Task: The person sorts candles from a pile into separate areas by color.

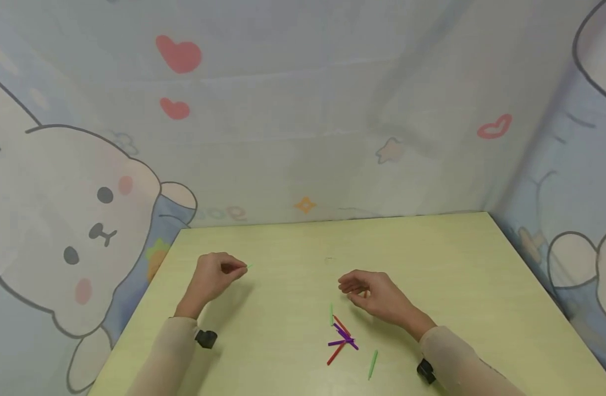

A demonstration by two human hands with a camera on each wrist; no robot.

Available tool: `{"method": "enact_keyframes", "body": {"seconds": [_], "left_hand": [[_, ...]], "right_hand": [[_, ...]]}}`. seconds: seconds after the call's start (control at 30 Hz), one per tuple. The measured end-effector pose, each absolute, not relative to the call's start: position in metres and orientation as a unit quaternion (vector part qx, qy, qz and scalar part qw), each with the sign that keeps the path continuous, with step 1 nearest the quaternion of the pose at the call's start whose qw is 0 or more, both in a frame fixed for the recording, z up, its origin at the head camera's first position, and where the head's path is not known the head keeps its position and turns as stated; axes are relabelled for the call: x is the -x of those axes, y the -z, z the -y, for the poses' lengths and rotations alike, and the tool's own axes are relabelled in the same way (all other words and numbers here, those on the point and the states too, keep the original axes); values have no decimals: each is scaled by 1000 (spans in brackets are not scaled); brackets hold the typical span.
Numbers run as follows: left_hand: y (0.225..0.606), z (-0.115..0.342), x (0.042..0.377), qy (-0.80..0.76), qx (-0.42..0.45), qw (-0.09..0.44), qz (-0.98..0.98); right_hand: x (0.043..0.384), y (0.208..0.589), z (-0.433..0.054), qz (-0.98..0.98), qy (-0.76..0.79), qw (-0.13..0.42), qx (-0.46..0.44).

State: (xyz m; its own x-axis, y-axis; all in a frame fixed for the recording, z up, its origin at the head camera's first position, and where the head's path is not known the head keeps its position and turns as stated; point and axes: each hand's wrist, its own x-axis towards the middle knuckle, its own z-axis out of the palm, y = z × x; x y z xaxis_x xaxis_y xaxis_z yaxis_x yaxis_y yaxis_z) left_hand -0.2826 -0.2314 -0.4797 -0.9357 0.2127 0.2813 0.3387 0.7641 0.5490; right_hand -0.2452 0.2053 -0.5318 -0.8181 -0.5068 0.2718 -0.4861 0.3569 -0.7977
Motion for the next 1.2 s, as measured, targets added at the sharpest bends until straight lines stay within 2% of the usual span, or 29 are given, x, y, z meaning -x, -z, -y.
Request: {"method": "enact_keyframes", "body": {"seconds": [0.2, 0.47, 0.67, 1.2], "left_hand": [[482, 269, 302, 294, 130, 112, 940], [507, 299, 312, 278, 94, 102, 951], [521, 304, 317, 290, 67, 77, 952], [537, 305, 325, 288, 61, 72, 953]], "right_hand": [[246, 531, -210, -825, 479, 20, 298], [245, 533, -211, -826, 480, 24, 295], [246, 534, -213, -829, 475, 25, 293], [245, 534, -213, -834, 471, 27, 286]]}}
